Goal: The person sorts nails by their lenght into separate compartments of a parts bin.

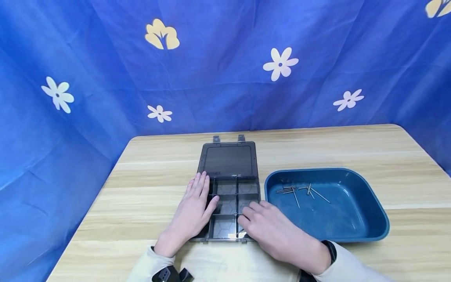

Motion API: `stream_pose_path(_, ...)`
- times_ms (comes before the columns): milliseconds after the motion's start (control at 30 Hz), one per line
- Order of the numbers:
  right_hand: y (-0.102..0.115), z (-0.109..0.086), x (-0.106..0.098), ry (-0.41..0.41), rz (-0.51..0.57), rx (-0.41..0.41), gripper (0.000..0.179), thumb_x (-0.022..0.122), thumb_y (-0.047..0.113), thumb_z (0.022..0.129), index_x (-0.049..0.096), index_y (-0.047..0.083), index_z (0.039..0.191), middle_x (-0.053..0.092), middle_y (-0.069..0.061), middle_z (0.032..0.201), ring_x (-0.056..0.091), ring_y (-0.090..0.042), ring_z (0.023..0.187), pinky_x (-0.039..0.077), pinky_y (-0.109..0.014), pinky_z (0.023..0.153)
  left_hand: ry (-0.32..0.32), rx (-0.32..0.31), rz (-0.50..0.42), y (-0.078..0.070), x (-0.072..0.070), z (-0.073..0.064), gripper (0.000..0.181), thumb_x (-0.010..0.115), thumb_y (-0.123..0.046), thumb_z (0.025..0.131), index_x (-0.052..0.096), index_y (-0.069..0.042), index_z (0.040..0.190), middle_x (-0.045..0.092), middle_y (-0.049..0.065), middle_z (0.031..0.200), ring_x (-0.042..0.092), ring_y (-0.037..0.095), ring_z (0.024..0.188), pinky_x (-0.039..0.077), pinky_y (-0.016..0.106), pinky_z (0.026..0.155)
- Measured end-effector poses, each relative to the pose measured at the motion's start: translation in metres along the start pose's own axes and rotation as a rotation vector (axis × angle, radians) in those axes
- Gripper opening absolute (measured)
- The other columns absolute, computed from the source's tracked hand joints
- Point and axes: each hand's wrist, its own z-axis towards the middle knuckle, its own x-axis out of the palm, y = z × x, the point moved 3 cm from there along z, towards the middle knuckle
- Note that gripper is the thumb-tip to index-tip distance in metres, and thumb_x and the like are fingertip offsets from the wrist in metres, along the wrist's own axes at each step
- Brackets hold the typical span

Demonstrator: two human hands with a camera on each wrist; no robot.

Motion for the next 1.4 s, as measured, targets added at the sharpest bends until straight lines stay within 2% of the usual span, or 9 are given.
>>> stream_pose_path(233,-0.002,0.0,0.0,0.032,0.021,0.03,0.013,0.068,0.008,0.083,0.067,0.016,0.093,0.062,0.004,0.086,0.053,-0.013,0.079,0.043,-0.026,0.064,-0.007,0.004,0.002,0.0,0.001,0.0,0.064,0.043,-0.037,0.101,0.033,0.01,0.144,0.027,0.025,0.154,0.021,0.036,0.145,0.016,0.046,0.12)
stream_pose_path(333,-0.007,-0.001,-0.004,0.009,0.034,0.052,0.015,0.069,0.006,0.081,0.067,0.015,0.093,0.063,0.004,0.086,0.053,-0.014,0.078,0.045,-0.026,0.066,-0.005,0.003,0.0,0.0,0.001,0.0,0.064,0.043,-0.037,0.101,0.033,0.01,0.144,0.027,0.025,0.154,0.021,0.036,0.145,0.016,0.046,0.12)
stream_pose_path(500,-0.023,-0.008,-0.012,-0.057,0.066,0.137,0.017,0.071,0.004,0.078,0.069,0.011,0.093,0.066,0.001,0.087,0.057,-0.015,0.079,0.049,-0.027,0.067,0.001,-0.004,0.002,0.0,0.002,-0.001,0.065,0.043,-0.037,0.101,0.033,0.01,0.145,0.026,0.025,0.154,0.02,0.036,0.145,0.016,0.046,0.12)
stream_pose_path(600,-0.038,-0.017,-0.016,-0.097,0.068,0.2,0.015,0.071,0.003,0.076,0.068,0.01,0.089,0.066,0.0,0.084,0.058,-0.016,0.077,0.049,-0.028,0.064,0.001,-0.005,0.001,0.001,0.002,-0.002,0.065,0.043,-0.037,0.101,0.033,0.01,0.144,0.026,0.025,0.154,0.02,0.036,0.145,0.016,0.046,0.12)
stream_pose_path(933,-0.081,-0.062,-0.016,-0.121,0.065,0.395,0.02,0.075,-0.001,0.068,0.065,0.012,0.08,0.061,0.002,0.074,0.056,-0.016,0.069,0.048,-0.032,0.057,0.002,-0.004,0.002,0.0,0.001,-0.002,0.065,0.042,-0.037,0.101,0.032,0.01,0.145,0.026,0.025,0.154,0.02,0.036,0.145,0.016,0.046,0.12)
stream_pose_path(1067,-0.095,-0.082,-0.01,-0.091,0.076,0.469,0.019,0.075,0.0,0.068,0.063,0.012,0.077,0.056,0.004,0.071,0.05,-0.014,0.064,0.046,-0.032,0.053,0.002,-0.001,0.002,0.0,0.001,-0.001,0.065,0.042,-0.037,0.101,0.032,0.009,0.145,0.026,0.025,0.154,0.021,0.036,0.145,0.016,0.046,0.12)
stream_pose_path(1400,-0.122,-0.118,0.009,0.083,0.153,0.683,0.022,0.077,0.007,0.073,0.057,0.015,0.074,0.051,0.005,0.069,0.044,-0.014,0.059,0.035,-0.029,0.045,0.014,-0.005,0.0,0.0,0.001,0.0,0.065,0.041,-0.038,0.102,0.031,0.01,0.145,0.024,0.025,0.155,0.019,0.036,0.146,0.015,0.046,0.12)
